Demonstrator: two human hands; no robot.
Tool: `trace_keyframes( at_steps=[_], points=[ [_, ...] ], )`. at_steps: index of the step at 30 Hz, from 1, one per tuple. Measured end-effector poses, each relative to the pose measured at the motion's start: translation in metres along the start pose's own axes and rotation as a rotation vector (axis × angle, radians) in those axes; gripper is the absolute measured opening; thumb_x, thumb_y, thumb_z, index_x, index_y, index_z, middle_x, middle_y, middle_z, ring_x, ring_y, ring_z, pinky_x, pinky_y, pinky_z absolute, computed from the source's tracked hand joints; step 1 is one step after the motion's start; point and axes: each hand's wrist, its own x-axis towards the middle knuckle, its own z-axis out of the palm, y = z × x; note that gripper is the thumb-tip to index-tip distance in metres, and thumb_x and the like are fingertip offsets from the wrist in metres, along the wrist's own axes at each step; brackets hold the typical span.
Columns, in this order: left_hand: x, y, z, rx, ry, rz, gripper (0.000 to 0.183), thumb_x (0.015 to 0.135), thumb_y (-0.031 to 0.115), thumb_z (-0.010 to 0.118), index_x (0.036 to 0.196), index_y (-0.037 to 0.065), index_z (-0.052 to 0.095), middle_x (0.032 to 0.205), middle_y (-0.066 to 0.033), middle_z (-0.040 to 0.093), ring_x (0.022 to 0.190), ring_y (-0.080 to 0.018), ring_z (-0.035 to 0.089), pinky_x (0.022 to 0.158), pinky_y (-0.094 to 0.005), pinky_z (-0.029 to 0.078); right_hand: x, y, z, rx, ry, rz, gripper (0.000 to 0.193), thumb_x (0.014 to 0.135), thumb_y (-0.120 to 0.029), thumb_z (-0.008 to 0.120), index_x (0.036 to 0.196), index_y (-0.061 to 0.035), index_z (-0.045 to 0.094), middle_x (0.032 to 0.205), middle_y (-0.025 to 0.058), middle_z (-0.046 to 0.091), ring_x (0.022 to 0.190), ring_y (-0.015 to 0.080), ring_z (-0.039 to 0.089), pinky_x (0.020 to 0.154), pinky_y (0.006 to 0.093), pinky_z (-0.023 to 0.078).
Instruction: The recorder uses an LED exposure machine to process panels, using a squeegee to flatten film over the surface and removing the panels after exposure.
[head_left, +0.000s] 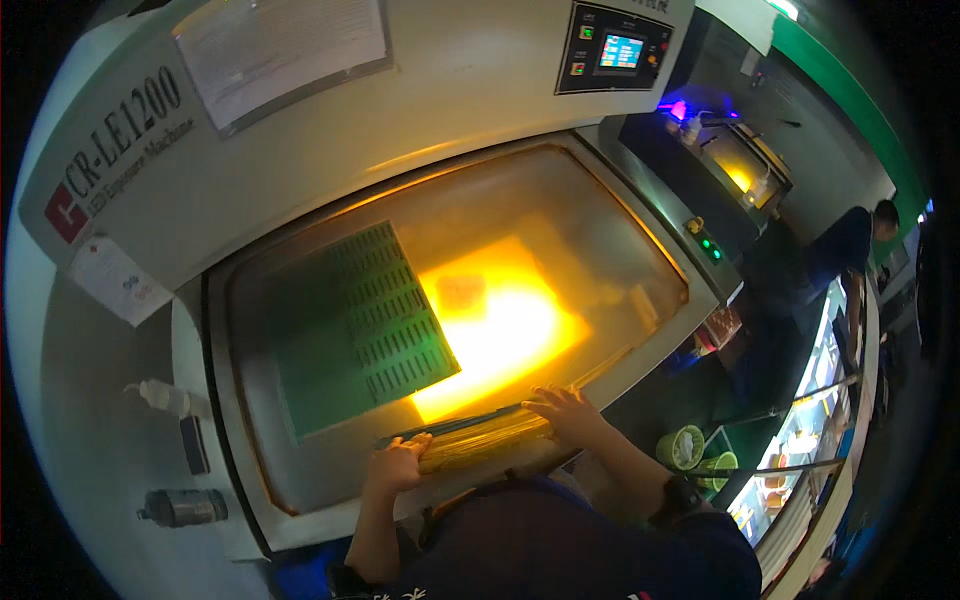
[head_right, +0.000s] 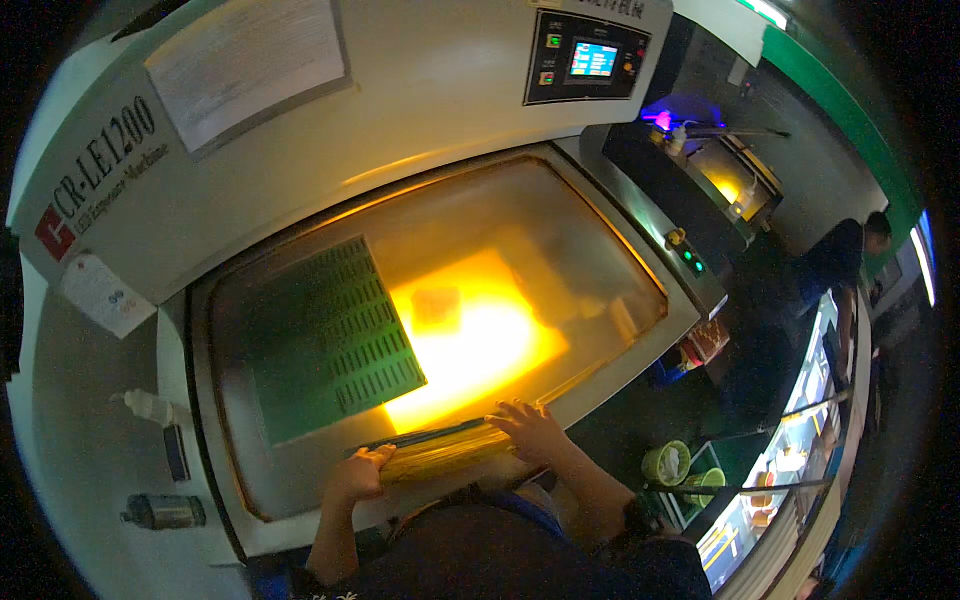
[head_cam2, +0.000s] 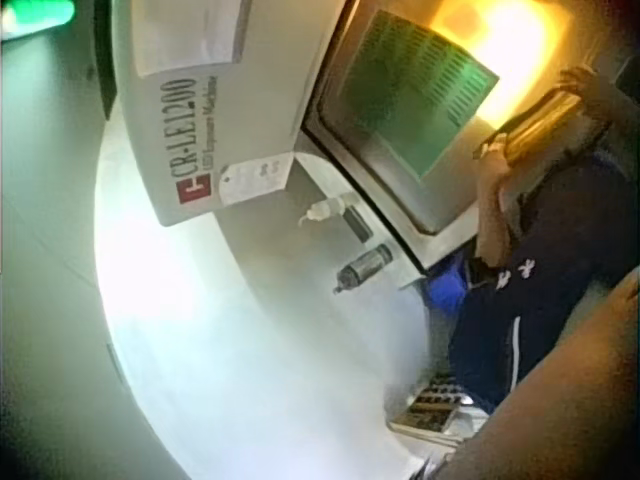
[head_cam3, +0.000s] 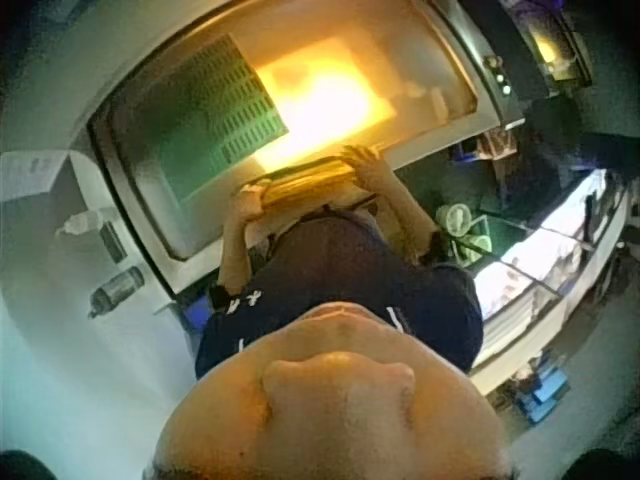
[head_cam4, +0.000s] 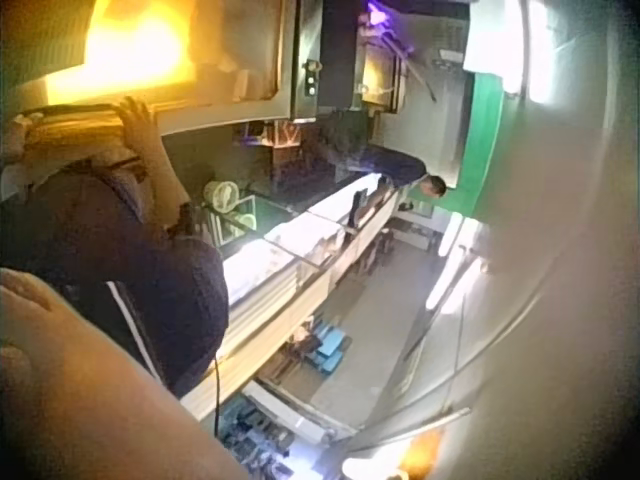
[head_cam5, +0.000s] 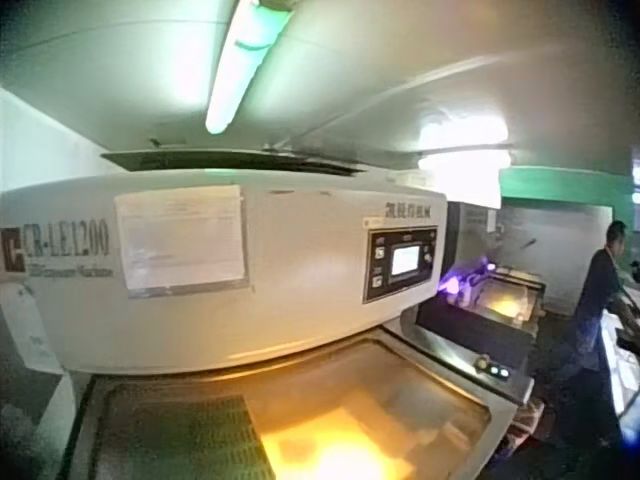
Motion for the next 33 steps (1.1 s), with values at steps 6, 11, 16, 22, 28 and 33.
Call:
trace_keyframes(
  at_steps=[6,11,16,22,28,33],
  points=[
    [0.008,0.0,0.048,-0.062,0.343,-0.156,0.072,0.081,0.016,0.063,0.148,0.023,0.036,0.153,0.0025,0.038,0.138,-0.0338,0.037,0.103,-0.0556,0.04,0.063,0.018,0.026,0.138,0.061,-0.246,0.063,0.078,-0.004,0.061,0.137,-0.0219,0.048,0.139,0.0064,0.05,0.13,0.0326,0.045,0.095,0.0437,0.05],
    [-0.02,0.033,0.042,0.015,0.45,-0.313,0.084,0.072,0.012,0.073,0.147,0.023,0.036,0.152,-0.0025,0.037,0.14,-0.0372,0.032,0.1,-0.0672,0.035,0.05,0.022,0.03,0.085,0.12,-0.287,0.064,0.069,-0.006,0.066,0.13,-0.0231,0.055,0.136,0.002,0.052,0.129,0.0299,0.047,0.099,0.0419,0.048],
    [-0.005,0.116,0.082,-0.064,0.439,-0.47,0.096,0.07,0.027,0.08,0.15,0.018,0.028,0.158,-0.0099,0.021,0.145,-0.0385,0.018,0.105,-0.0716,0.022,0.02,0.072,0.027,0.043,0.158,-0.334,0.061,0.071,-0.006,0.068,0.127,-0.0252,0.057,0.133,-0.001,0.055,0.126,0.0287,0.05,0.098,0.0433,0.048],
    [0.032,0.186,0.163,-0.276,0.556,-0.424,0.081,0.076,0.032,0.071,0.145,0.008,0.038,0.152,-0.0122,0.034,0.142,-0.0372,0.024,0.11,-0.0624,0.022,-0.007,0.195,0.114,0.061,0.013,-0.293,0.039,0.085,-0.015,0.059,0.122,-0.0281,0.064,0.132,-0.0007,0.059,0.127,0.0245,0.053,0.098,0.0454,0.047],
    [-0.002,0.209,0.195,-0.802,0.42,-0.631,0.025,0.077,0.014,0.055,0.095,0.011,0.072,0.1,-0.0117,0.07,0.094,-0.0307,0.065,0.083,-0.0402,0.052,-0.012,0.288,0.193,0.19,-0.071,-0.171,0.036,0.088,-0.009,0.054,0.119,-0.0221,0.066,0.128,0.0032,0.062,0.123,0.0265,0.055,0.094,0.0418,0.049],
    [-0.035,0.235,0.24,-0.89,0.346,-0.803,0.021,0.077,0.015,0.053,0.085,0.012,0.072,0.091,-0.0117,0.071,0.088,-0.0313,0.066,0.079,-0.0419,0.052,-0.006,0.303,0.262,0.087,0.01,-0.022,0.053,0.086,-0.003,0.056,0.137,-0.0188,0.05,0.144,0.0074,0.046,0.135,0.0282,0.042,0.103,0.0432,0.043]
  ],
)
